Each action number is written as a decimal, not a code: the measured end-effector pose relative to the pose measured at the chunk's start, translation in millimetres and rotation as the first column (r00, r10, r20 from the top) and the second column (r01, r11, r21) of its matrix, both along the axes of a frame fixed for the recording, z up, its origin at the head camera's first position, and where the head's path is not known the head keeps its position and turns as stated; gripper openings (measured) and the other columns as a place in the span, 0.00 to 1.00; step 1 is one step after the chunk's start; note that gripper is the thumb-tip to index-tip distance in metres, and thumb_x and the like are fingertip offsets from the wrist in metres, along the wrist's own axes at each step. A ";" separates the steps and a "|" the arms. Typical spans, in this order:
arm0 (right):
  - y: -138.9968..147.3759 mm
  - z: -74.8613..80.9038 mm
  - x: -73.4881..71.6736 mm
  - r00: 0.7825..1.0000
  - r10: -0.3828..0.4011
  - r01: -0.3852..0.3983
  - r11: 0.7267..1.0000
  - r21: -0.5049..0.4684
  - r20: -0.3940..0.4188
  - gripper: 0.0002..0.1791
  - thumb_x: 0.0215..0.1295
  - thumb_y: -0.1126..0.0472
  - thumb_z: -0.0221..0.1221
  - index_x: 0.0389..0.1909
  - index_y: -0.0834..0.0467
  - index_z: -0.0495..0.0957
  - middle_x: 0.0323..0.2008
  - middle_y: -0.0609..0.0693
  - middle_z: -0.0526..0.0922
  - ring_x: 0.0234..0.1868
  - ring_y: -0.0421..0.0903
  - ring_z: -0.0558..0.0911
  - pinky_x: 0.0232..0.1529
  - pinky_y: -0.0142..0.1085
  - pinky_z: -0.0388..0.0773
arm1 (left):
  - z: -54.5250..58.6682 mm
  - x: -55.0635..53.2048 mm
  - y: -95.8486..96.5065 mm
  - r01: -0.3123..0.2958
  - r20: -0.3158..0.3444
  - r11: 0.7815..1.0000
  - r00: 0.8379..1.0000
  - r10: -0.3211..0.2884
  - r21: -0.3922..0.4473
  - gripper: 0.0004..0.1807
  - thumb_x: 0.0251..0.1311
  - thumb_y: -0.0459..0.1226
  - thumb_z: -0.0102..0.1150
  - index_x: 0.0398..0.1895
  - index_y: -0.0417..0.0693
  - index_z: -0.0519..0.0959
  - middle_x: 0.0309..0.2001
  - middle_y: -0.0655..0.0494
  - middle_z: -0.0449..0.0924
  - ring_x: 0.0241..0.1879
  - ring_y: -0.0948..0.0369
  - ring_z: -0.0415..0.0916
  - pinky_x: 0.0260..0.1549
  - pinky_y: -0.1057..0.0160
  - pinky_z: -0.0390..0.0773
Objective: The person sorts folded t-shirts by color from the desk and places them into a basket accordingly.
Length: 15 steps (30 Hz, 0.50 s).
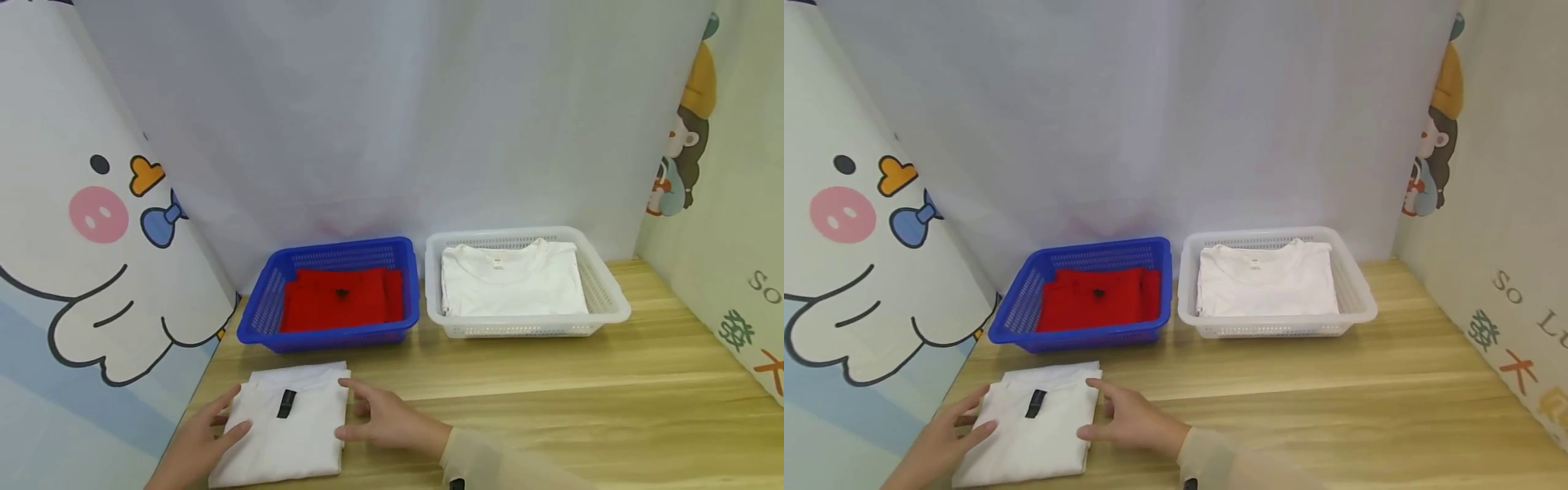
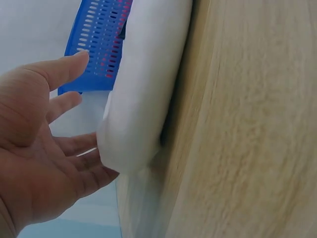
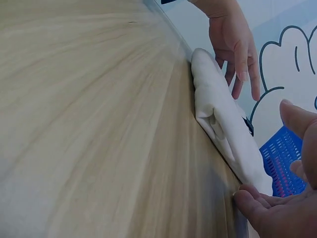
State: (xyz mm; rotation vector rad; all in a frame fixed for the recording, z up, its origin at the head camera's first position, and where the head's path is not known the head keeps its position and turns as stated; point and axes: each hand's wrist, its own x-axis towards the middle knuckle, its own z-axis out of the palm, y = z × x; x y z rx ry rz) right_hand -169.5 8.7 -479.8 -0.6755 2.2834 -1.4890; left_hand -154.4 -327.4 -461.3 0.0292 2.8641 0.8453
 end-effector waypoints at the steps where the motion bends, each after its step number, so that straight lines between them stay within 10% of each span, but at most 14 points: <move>1: -1.4 0.2 -0.5 1.000 -0.011 0.012 1.000 -0.014 0.023 0.43 0.55 0.49 0.70 0.71 0.47 0.62 0.60 0.60 0.73 0.52 0.47 0.79 0.50 0.38 0.75 | -0.7 -0.5 0.4 -0.012 0.019 1.000 1.000 0.011 0.008 0.47 0.59 0.59 0.59 0.74 0.44 0.56 0.66 0.28 0.60 0.51 0.41 0.75 0.42 0.50 0.80; 15: -12.0 -0.9 -7.5 0.983 -0.035 0.063 0.986 -0.157 0.180 0.40 0.55 0.58 0.70 0.69 0.50 0.66 0.56 0.55 0.76 0.50 0.50 0.78 0.37 0.35 0.79 | -4.7 -2.1 2.8 -0.061 0.149 0.995 0.988 0.049 0.076 0.49 0.59 0.60 0.57 0.74 0.42 0.54 0.68 0.27 0.55 0.60 0.34 0.65 0.53 0.41 0.72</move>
